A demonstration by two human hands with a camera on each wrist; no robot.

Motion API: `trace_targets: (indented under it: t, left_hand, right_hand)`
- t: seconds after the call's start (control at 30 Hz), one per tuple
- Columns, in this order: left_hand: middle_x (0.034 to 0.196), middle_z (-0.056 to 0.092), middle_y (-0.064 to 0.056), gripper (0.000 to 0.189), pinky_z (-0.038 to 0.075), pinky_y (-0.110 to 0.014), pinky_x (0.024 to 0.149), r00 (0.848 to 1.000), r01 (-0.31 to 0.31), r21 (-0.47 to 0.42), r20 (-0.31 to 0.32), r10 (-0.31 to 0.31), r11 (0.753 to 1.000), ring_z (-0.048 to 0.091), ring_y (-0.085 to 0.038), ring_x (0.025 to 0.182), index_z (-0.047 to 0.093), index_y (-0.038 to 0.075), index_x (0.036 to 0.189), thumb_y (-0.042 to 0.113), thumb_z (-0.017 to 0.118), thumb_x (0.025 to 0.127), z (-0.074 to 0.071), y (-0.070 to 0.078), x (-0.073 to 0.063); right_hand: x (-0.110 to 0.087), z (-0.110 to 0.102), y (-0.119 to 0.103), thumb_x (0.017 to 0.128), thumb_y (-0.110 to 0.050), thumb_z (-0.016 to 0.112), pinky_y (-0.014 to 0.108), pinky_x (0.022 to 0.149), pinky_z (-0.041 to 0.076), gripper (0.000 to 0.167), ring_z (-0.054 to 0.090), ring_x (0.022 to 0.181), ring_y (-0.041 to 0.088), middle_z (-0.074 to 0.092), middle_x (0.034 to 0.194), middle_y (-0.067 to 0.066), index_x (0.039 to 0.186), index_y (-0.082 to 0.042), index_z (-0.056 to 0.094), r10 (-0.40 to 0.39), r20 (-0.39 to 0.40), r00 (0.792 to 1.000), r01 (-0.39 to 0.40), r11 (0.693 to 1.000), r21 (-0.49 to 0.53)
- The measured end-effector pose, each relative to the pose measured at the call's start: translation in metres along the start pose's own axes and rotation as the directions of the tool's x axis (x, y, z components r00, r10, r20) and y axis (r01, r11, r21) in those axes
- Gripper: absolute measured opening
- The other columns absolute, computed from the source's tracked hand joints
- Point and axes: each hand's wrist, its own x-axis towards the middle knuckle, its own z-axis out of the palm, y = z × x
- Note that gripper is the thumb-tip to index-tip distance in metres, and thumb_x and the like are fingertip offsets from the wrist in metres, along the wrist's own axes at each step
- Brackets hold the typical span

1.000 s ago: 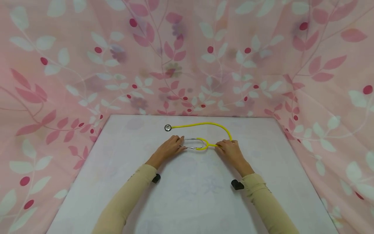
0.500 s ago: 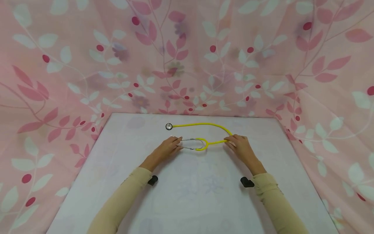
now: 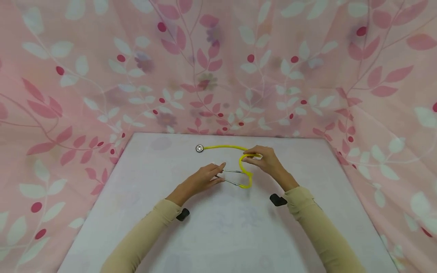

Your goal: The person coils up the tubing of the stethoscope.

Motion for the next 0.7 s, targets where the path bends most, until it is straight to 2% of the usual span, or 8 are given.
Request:
trace_targets:
  t: [0.1, 0.17, 0.3, 0.4, 0.47, 0.57, 0.63, 0.7]
  left_hand:
    - [0.108, 0.068, -0.008, 0.069, 0.055, -0.027, 0.089, 1.000, -0.030, -0.006, -0.008, 0.030, 1.000, 0.064, -0.015, 0.096, 0.045, -0.002, 0.144, 0.025, 0.074, 0.088, -0.003, 0.009, 0.007]
    - [0.109, 0.068, -0.007, 0.069, 0.053, -0.030, 0.095, 0.999, -0.038, -0.017, -0.009, 0.038, 0.999, 0.064, -0.015, 0.099, 0.043, -0.001, 0.145, 0.028, 0.072, 0.090, -0.007, 0.014, 0.011]
    - [0.109, 0.068, -0.005, 0.071, 0.047, -0.039, 0.106, 0.999, -0.053, -0.037, -0.010, 0.053, 0.998, 0.064, -0.014, 0.102, 0.044, -0.002, 0.145, 0.028, 0.073, 0.088, -0.014, 0.023, 0.018]
    - [0.110, 0.068, -0.002, 0.071, 0.045, -0.044, 0.108, 0.998, -0.066, -0.060, -0.006, 0.065, 0.996, 0.063, -0.013, 0.104, 0.044, -0.001, 0.146, 0.027, 0.073, 0.088, -0.017, 0.025, 0.021]
    - [0.112, 0.068, -0.001, 0.069, 0.047, -0.038, 0.107, 0.998, -0.066, -0.076, -0.011, 0.065, 0.995, 0.063, -0.012, 0.104, 0.045, 0.001, 0.145, 0.028, 0.072, 0.088, -0.018, 0.025, 0.022]
    - [0.114, 0.069, -0.001, 0.064, 0.051, -0.030, 0.101, 0.998, -0.063, -0.085, -0.033, 0.061, 0.994, 0.063, -0.012, 0.105, 0.050, 0.003, 0.143, 0.027, 0.073, 0.088, -0.019, 0.024, 0.022]
    - [0.115, 0.069, -0.003, 0.061, 0.052, -0.026, 0.098, 0.996, -0.064, -0.067, -0.066, 0.059, 0.996, 0.063, -0.013, 0.103, 0.053, 0.003, 0.140, 0.027, 0.073, 0.087, -0.019, 0.024, 0.023]
    - [0.117, 0.068, -0.005, 0.059, 0.052, -0.027, 0.097, 0.993, -0.061, -0.033, -0.100, 0.058, 0.998, 0.063, -0.014, 0.103, 0.055, 0.002, 0.139, 0.026, 0.074, 0.087, -0.018, 0.025, 0.024]
  right_hand:
    - [0.004, 0.011, -0.002, 0.075, -0.015, 0.085, 0.035, 0.072, 0.057, 0.023, 0.066, 0.075, 0.016, 0.075, 0.086, 0.004, 0.095, -0.010, 0.076, 0.086, 0.100, 0.991, -0.092, 0.993, 0.067]
    - [0.005, 0.017, -0.003, 0.076, -0.018, 0.084, 0.032, 0.072, 0.056, 0.021, 0.065, 0.075, 0.018, 0.075, 0.087, 0.005, 0.095, -0.010, 0.076, 0.148, 0.166, 0.975, -0.164, 0.983, 0.086]
    - [0.006, 0.019, -0.012, 0.082, -0.018, 0.080, 0.026, 0.076, 0.056, 0.021, 0.069, 0.083, 0.025, 0.075, 0.094, 0.011, 0.098, -0.006, 0.076, 0.276, 0.284, 0.918, -0.325, 0.935, 0.140]
    - [0.006, 0.022, -0.014, 0.085, -0.019, 0.077, 0.025, 0.080, 0.057, 0.022, 0.072, 0.091, 0.023, 0.075, 0.102, 0.012, 0.103, -0.006, 0.076, 0.325, 0.337, 0.884, -0.406, 0.890, 0.206]
    - [0.004, 0.027, -0.010, 0.086, -0.020, 0.076, 0.025, 0.081, 0.058, 0.023, 0.072, 0.093, 0.018, 0.075, 0.105, 0.011, 0.106, -0.009, 0.076, 0.322, 0.346, 0.881, -0.420, 0.870, 0.260]
    - [0.002, 0.035, -0.005, 0.089, -0.018, 0.073, 0.025, 0.081, 0.057, 0.023, 0.072, 0.095, 0.013, 0.075, 0.108, 0.011, 0.110, -0.009, 0.076, 0.301, 0.345, 0.889, -0.411, 0.857, 0.311]
    - [0.002, 0.039, -0.005, 0.091, -0.017, 0.070, 0.025, 0.079, 0.057, 0.025, 0.072, 0.094, 0.016, 0.074, 0.108, 0.014, 0.113, -0.005, 0.074, 0.297, 0.341, 0.892, -0.413, 0.842, 0.347]
    - [0.001, 0.042, -0.007, 0.094, -0.015, 0.066, 0.030, 0.077, 0.059, 0.026, 0.071, 0.091, 0.025, 0.073, 0.105, 0.021, 0.115, -0.001, 0.072, 0.287, 0.334, 0.898, -0.407, 0.828, 0.385]
